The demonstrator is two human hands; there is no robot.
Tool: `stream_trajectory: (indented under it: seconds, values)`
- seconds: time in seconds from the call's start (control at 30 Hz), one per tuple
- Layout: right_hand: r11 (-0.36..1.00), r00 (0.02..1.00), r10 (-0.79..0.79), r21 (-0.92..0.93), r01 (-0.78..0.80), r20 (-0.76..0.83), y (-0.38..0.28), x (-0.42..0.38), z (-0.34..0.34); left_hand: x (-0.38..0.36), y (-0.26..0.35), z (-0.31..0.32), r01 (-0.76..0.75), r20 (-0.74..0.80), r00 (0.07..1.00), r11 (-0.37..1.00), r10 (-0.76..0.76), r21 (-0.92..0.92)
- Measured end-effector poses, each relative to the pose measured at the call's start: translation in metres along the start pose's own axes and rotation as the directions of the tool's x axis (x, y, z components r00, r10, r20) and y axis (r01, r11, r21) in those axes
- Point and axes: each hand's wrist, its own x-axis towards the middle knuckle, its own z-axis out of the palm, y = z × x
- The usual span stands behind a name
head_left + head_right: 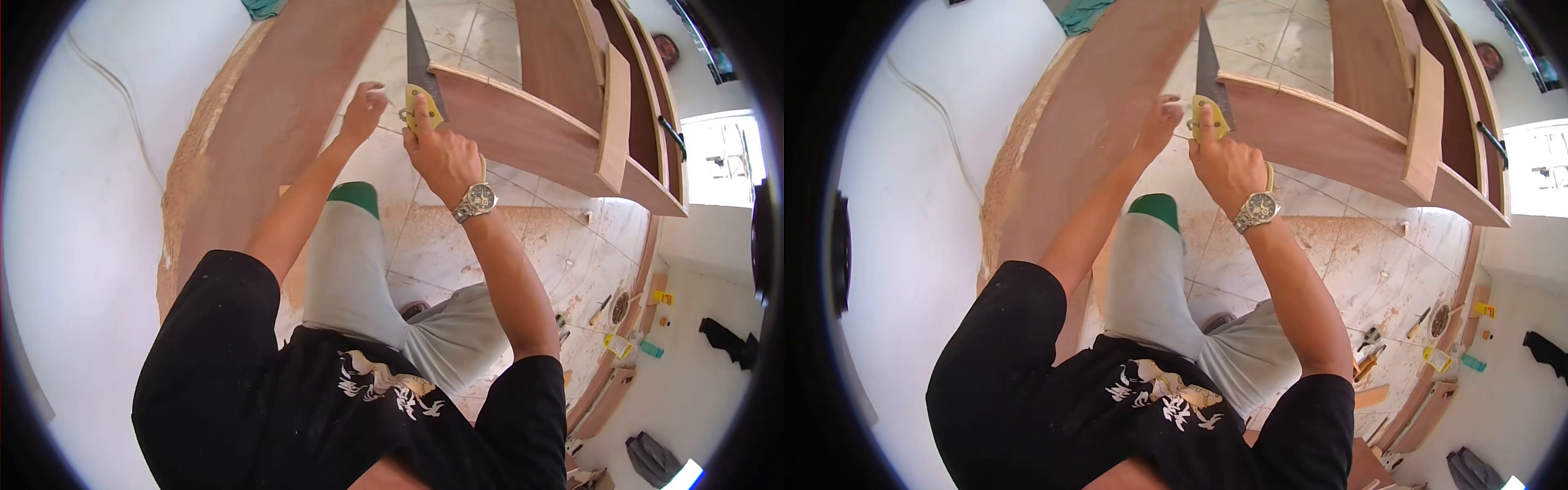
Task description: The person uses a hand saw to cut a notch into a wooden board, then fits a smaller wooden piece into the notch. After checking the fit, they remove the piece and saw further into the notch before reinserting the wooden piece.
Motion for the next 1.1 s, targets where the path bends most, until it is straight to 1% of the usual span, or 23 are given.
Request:
stream_trajectory:
  seconds: [0.03,0.07,0.1,0.13,0.17,0.2,0.27,0.37,0.43,0.5,0.57,0.6,0.63,0.67,0.73,0.77,0.8,0.83,0.87,0.9,0.97,1.03,1.1]
  values:
    - [1.0,1.0,0.019,0.002,-0.019,0.007,0.0,0.004,-0.001,-0.028,-0.026,-0.031,0.169,-0.104,0.983,0.972,-0.154,0.162]
    - [1.0,1.0,0.017,0.026,-0.017,0.003,0.001,0.005,0.003,-0.069,-0.045,-0.067,0.231,-0.137,0.973,0.836,-0.187,0.498]
    - [1.0,1.0,0.005,0.016,-0.005,-0.01,0.0,0.006,0.004,-0.123,-0.117,-0.094,0.269,-0.206,0.963,0.692,-0.174,0.67]
    - [1.0,1.0,-0.004,0.006,0.004,-0.024,-0.002,0.005,0.005,-0.172,-0.091,-0.102,0.514,-0.285,0.801,0.36,-0.527,0.779]
    - [1.0,0.999,-0.009,-0.005,0.009,-0.039,-0.002,0.005,0.005,-0.218,-0.101,-0.115,0.517,-0.215,0.636,0.203,-0.741,0.832]
    - [1.0,0.999,-0.02,0.007,0.021,-0.05,-0.002,0.007,0.005,-0.245,-0.027,-0.083,0.693,-0.446,0.526,0.061,-0.724,0.718]
    - [0.999,0.998,-0.025,0.021,0.026,-0.063,-0.001,0.005,0.007,-0.294,-0.091,-0.077,0.689,-0.54,0.632,0.085,-0.557,0.72]
    - [0.996,0.998,-0.055,0.07,0.058,-0.034,0.003,0.003,-0.001,-0.284,-0.093,-0.103,0.708,-0.447,0.652,0.281,-0.612,0.648]
    - [0.995,0.995,-0.082,0.059,0.086,-0.063,0.005,0.004,0.004,-0.245,-0.086,-0.133,0.54,-0.379,0.813,0.33,-0.442,0.774]
    - [0.995,0.993,-0.09,0.041,0.093,-0.071,0.007,0.004,0.008,-0.187,-0.076,-0.171,0.4,-0.261,0.892,0.375,-0.369,0.836]
    - [0.994,0.993,-0.098,0.045,0.102,-0.071,0.01,0.005,0.005,-0.109,-0.048,-0.16,0.474,-0.405,0.875,0.301,-0.265,0.827]
    - [0.993,0.993,-0.098,0.052,0.102,-0.068,0.01,0.005,0.006,-0.061,-0.069,-0.178,0.306,-0.223,0.95,0.507,-0.218,0.806]
    - [0.993,0.994,-0.094,0.061,0.098,-0.06,0.01,0.003,0.01,-0.03,-0.027,-0.159,0.143,-0.005,0.973,0.585,-0.231,0.798]
    - [0.994,0.994,-0.095,0.058,0.098,-0.049,0.011,0.001,0.011,-0.001,0.033,-0.124,-0.014,0.215,0.951,0.662,-0.224,0.75]
    - [0.994,0.995,-0.094,0.05,0.096,-0.035,0.014,0.002,0.007,0.024,0.077,-0.074,-0.292,0.479,0.867,0.635,-0.14,0.715]
    - [0.994,0.996,-0.088,0.069,0.09,-0.025,0.015,0.001,0.005,0.037,0.063,-0.044,-0.199,0.516,0.851,0.85,-0.097,0.488]
    - [0.993,0.997,-0.071,0.09,0.073,-0.023,0.016,0.0,0.003,0.052,0.042,-0.017,-0.085,0.548,0.836,0.974,-0.046,0.212]
    - [0.993,0.999,-0.046,0.105,0.048,-0.024,0.016,-0.001,0.004,0.061,0.026,0.004,-0.063,0.442,0.897,0.997,0.034,0.052]
    - [0.994,0.996,-0.036,0.098,0.044,-0.078,0.012,-0.003,0.009,0.069,0.017,0.029,-0.056,0.323,0.942,0.991,0.092,-0.121]
    - [0.996,0.99,-0.026,0.078,0.037,-0.135,0.011,-0.003,0.014,0.074,0.009,0.054,-0.043,0.226,0.968,0.96,0.109,-0.278]
    - [0.999,0.981,0.023,0.04,-0.016,-0.192,0.004,-0.002,0.022,0.074,-0.003,0.096,0.023,0.093,0.995,0.839,0.033,-0.544]
    - [0.995,0.98,0.098,0.022,-0.095,-0.174,-0.015,0.001,0.018,0.072,-0.017,0.123,0.057,0.023,0.998,0.718,-0.057,-0.693]
    - [0.982,0.975,0.183,-0.015,-0.186,-0.126,-0.032,0.01,0.016,0.077,-0.021,0.135,0.066,-0.02,0.992,0.662,-0.121,-0.746]
